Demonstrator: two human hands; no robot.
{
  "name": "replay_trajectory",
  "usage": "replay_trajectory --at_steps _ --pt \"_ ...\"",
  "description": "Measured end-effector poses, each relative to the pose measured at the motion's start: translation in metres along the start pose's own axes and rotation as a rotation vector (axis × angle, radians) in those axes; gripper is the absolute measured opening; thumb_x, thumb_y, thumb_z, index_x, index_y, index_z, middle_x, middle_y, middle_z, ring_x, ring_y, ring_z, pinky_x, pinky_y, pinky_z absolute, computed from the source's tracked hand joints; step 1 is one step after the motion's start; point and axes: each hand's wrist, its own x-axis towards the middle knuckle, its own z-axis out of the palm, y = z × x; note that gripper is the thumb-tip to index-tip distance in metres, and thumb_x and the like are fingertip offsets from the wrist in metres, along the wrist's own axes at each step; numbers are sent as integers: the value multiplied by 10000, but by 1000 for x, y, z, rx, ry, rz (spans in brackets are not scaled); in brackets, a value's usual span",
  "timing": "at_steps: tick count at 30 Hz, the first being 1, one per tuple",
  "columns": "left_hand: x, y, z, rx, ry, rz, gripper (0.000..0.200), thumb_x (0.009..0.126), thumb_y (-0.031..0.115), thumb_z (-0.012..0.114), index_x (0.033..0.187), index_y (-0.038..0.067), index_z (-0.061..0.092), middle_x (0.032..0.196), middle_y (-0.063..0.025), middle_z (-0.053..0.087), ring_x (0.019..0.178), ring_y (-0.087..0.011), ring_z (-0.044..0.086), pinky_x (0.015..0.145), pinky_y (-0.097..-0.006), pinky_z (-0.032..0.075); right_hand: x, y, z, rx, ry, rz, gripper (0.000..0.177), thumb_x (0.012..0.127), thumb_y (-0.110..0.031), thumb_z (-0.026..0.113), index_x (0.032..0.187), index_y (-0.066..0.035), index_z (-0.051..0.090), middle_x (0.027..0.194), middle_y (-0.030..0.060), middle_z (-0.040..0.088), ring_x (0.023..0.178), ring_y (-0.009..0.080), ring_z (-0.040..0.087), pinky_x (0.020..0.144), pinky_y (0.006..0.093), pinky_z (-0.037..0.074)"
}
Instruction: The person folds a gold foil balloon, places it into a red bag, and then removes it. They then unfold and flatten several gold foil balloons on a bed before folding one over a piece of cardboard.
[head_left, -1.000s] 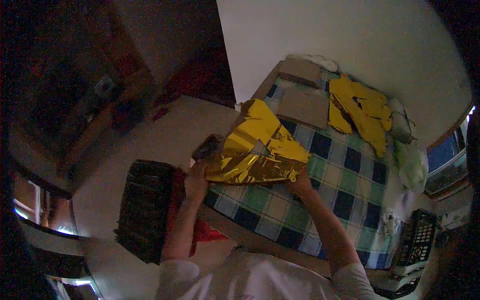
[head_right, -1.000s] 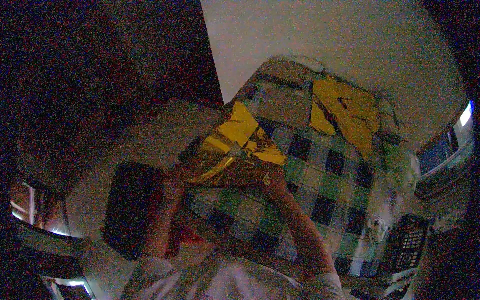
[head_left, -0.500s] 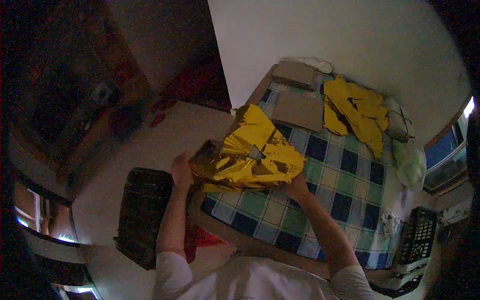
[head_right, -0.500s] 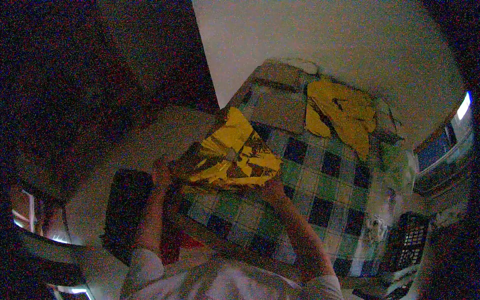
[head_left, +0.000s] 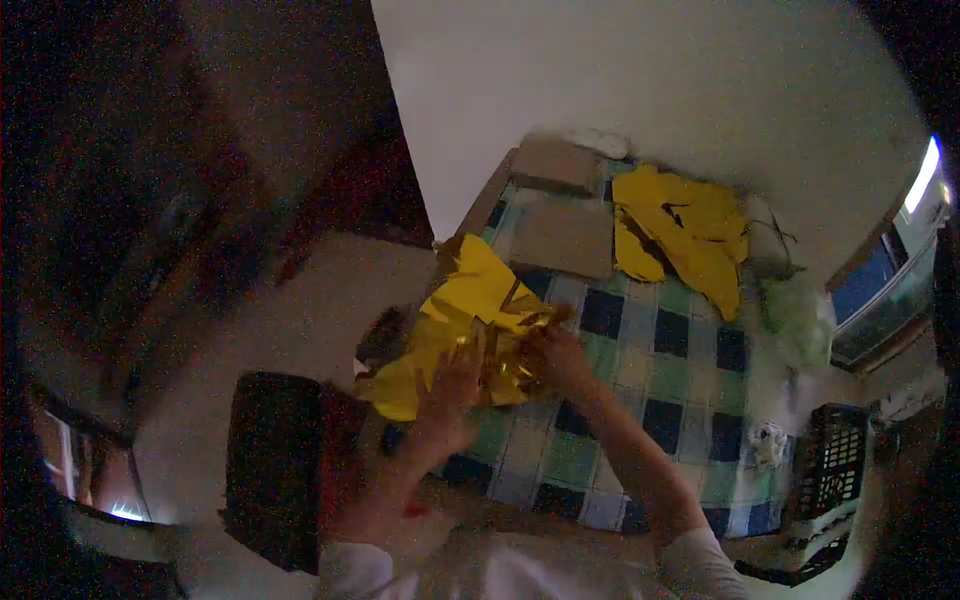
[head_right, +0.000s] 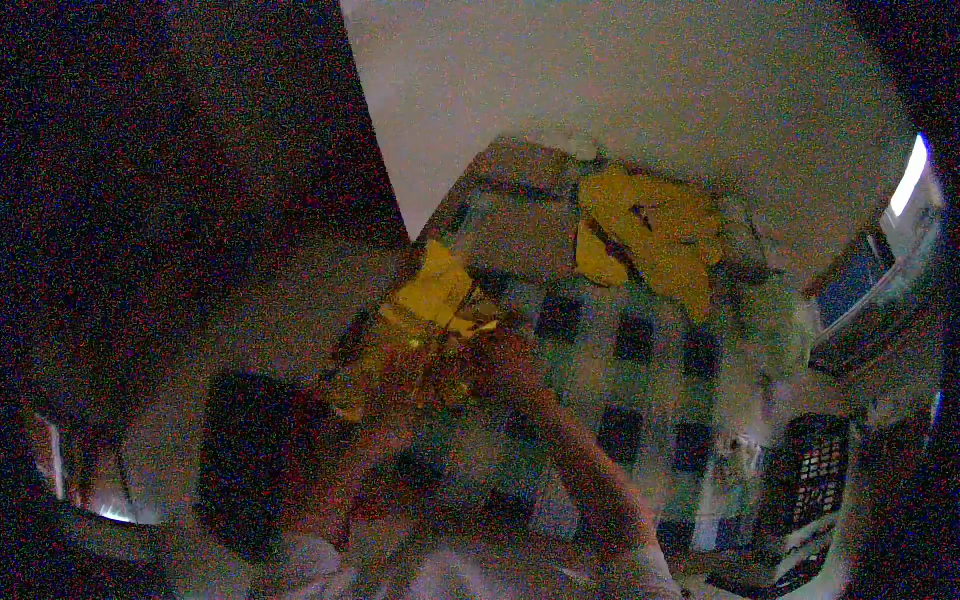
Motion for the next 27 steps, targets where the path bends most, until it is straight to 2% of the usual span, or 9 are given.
replay_trajectory --at_steps 5,10,11,13,16,20,23,26,27 --pt "50 46 -29 -409 323 -54 993 738 353 740 1486 79 148 1506 -201 208 1407 -384 174 1099 -588 164 -6 -29 -49 10 60 -168 255 759 -174 660 986 -59 640 1039 149 610 924 345 587 781 439 491" --pt "106 32 40 -611 -163 -254 795 779 339 716 1404 39 328 1341 -204 433 1264 -291 417 1032 -491 323 -20 -1 -20 -136 -97 -37 284 756 -112 657 1026 -31 617 1068 176 602 976 342 578 837 438 478" --pt "111 27 51 -654 -318 -331 737 792 340 707 1375 27 385 1290 -204 489 1215 -273 476 1006 -471 363 -27 2 -14 -111 29 -47 302 761 -101 651 1053 -38 607 1095 173 593 1003 339 567 847 446 472" --pt "107 26 32 -742 -152 -481 651 814 362 685 1304 5 449 1212 -208 536 1135 -291 525 943 -456 409 -36 9 3 -57 281 -69 342 772 -79 639 1108 -52 586 1149 168 574 1058 335 545 869 462 460" --pt "80 22 -7 -868 93 -718 560 847 395 653 1197 -29 545 1096 -214 607 1014 -318 598 849 -433 478 -41 28 36 -151 312 -181 399 797 -100 634 1185 -88 544 1216 145 539 1124 323 508 927 495 419" --pt "83 -36 111 -730 635 -638 569 859 421 638 1169 -51 567 1073 -219 631 993 -351 613 826 -414 500 -40 26 49 -224 180 -65 399 820 -134 627 1206 -109 531 1227 116 521 1152 310 491 1002 516 349" --pt "68 -24 43 -735 518 -772 589 859 438 633 1173 -55 561 1077 -227 626 1001 -368 600 839 -417 495 -39 17 42 -185 113 1 387 835 -143 614 1212 -116 527 1216 107 516 1157 309 489 1027 522 320" --pt "68 -58 81 -1023 631 -775 601 853 439 641 1180 -58 558 1072 -235 624 979 -366 603 813 -420 494 -35 -9 23 -219 122 19 375 844 -145 606 1210 -121 529 1205 106 514 1156 309 487 1022 535 322" --pt "71 -72 112 -785 653 -841 606 846 438 652 1168 -67 559 1042 -234 626 952 -350 603 782 -425 485 -34 -10 22 -209 121 32 372 846 -146 605 1210 -122 528 1203 105 515 1156 309 486 1022 537 322"
